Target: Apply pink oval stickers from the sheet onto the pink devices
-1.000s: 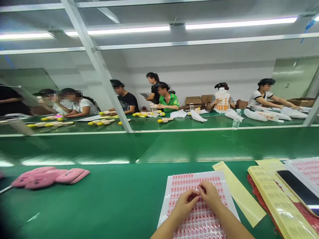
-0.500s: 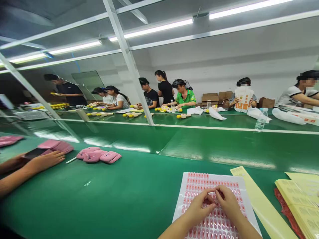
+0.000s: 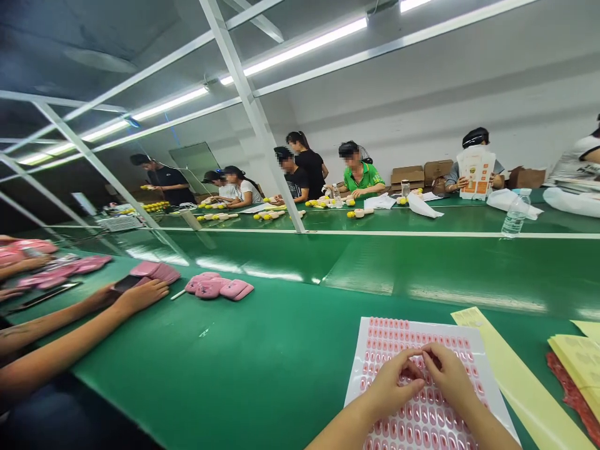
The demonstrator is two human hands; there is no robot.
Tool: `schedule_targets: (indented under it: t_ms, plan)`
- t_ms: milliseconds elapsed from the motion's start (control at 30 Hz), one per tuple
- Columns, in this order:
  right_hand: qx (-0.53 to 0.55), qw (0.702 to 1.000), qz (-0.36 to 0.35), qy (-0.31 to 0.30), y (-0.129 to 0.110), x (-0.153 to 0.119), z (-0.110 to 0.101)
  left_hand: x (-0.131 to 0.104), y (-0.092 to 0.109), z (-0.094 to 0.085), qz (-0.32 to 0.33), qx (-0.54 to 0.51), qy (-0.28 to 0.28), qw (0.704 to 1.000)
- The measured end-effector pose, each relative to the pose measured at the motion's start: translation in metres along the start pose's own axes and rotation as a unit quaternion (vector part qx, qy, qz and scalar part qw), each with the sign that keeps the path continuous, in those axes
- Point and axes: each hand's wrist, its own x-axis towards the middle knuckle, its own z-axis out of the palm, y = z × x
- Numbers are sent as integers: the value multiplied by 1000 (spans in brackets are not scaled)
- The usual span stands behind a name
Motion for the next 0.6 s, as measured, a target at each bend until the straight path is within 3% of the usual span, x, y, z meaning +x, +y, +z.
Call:
schedule_targets:
  t_ms: [600]
  plan:
    - [-11,1000,-9,8,5,1,1,2,-1,0,12,16,-1,1000]
